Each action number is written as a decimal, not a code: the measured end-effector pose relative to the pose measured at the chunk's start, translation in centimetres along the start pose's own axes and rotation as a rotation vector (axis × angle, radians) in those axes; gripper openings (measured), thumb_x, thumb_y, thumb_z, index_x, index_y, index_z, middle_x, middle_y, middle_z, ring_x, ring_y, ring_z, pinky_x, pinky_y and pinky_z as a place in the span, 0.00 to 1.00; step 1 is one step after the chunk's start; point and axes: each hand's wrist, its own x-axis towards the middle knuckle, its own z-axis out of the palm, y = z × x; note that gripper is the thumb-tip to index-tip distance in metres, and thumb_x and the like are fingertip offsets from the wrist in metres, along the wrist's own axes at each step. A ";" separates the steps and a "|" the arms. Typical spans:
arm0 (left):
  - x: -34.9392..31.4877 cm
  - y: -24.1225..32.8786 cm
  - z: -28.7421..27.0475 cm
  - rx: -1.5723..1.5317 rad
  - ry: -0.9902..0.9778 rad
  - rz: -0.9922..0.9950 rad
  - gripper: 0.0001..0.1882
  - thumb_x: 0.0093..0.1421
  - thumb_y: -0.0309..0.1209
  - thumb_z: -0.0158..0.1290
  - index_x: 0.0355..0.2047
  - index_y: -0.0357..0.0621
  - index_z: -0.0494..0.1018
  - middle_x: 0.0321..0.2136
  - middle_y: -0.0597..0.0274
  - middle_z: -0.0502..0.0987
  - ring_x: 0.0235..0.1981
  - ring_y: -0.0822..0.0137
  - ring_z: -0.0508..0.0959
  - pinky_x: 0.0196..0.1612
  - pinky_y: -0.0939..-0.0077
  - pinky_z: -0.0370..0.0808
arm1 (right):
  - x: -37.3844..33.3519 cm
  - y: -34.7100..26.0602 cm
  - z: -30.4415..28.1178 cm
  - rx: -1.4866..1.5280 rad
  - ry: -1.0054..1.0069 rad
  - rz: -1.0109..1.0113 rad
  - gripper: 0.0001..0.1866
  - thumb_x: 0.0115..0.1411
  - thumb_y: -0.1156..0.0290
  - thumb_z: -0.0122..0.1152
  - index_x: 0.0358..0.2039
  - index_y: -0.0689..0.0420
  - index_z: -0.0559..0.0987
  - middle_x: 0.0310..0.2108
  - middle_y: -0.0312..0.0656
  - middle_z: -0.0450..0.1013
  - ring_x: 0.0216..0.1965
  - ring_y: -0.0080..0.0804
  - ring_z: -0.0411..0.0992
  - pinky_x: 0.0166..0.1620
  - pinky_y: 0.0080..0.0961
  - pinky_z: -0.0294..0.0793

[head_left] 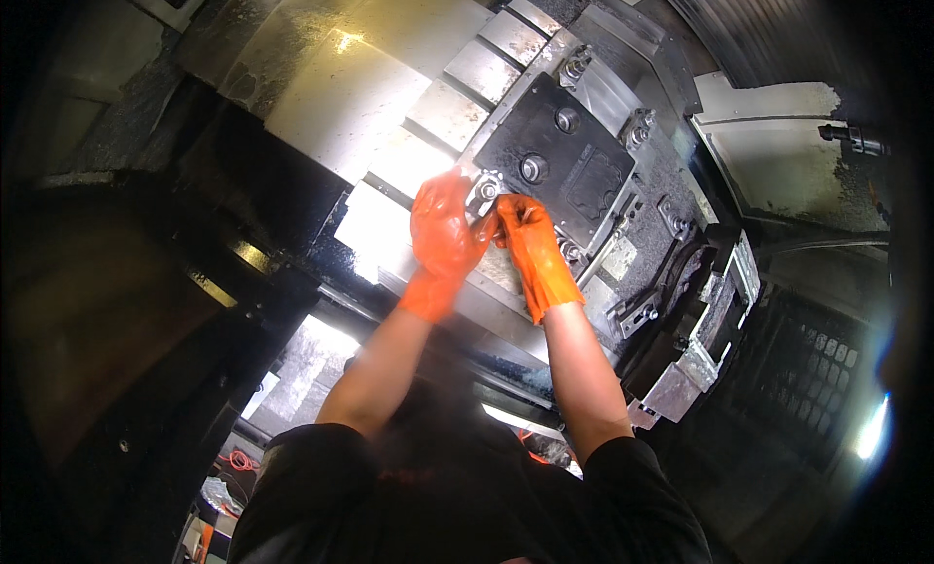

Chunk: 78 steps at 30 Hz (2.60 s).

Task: The person uses a wrench to tighten bolts on a large metal machine component. They then place a black plastic cover onto the component and secure it with additional bolts.

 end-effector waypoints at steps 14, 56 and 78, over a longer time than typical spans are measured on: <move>-0.4 -0.4 0.6 0.091 -0.019 0.041 0.29 0.46 0.32 0.69 0.49 0.35 0.79 0.56 0.47 0.79 0.59 0.42 0.76 0.67 0.48 0.67 | 0.3 -0.9 0.4 -0.176 0.063 -0.024 0.19 0.70 0.63 0.52 0.25 0.62 0.77 0.22 0.39 0.77 0.24 0.24 0.68 0.31 0.27 0.67; -0.7 -1.9 1.9 0.088 0.019 0.018 0.30 0.51 0.36 0.66 0.53 0.33 0.77 0.51 0.47 0.81 0.57 0.42 0.77 0.66 0.48 0.68 | 5.5 -4.6 2.3 -1.500 -0.030 -0.106 0.24 0.65 0.47 0.56 0.29 0.54 0.87 0.31 0.50 0.82 0.39 0.47 0.83 0.37 0.44 0.79; -0.2 -0.2 -0.7 0.148 -0.013 0.162 0.29 0.53 0.31 0.66 0.54 0.31 0.75 0.46 0.40 0.79 0.51 0.37 0.76 0.57 0.47 0.71 | -0.8 -5.6 -0.2 -1.037 0.402 -0.765 0.22 0.67 0.51 0.57 0.37 0.59 0.84 0.33 0.52 0.82 0.35 0.55 0.81 0.37 0.42 0.78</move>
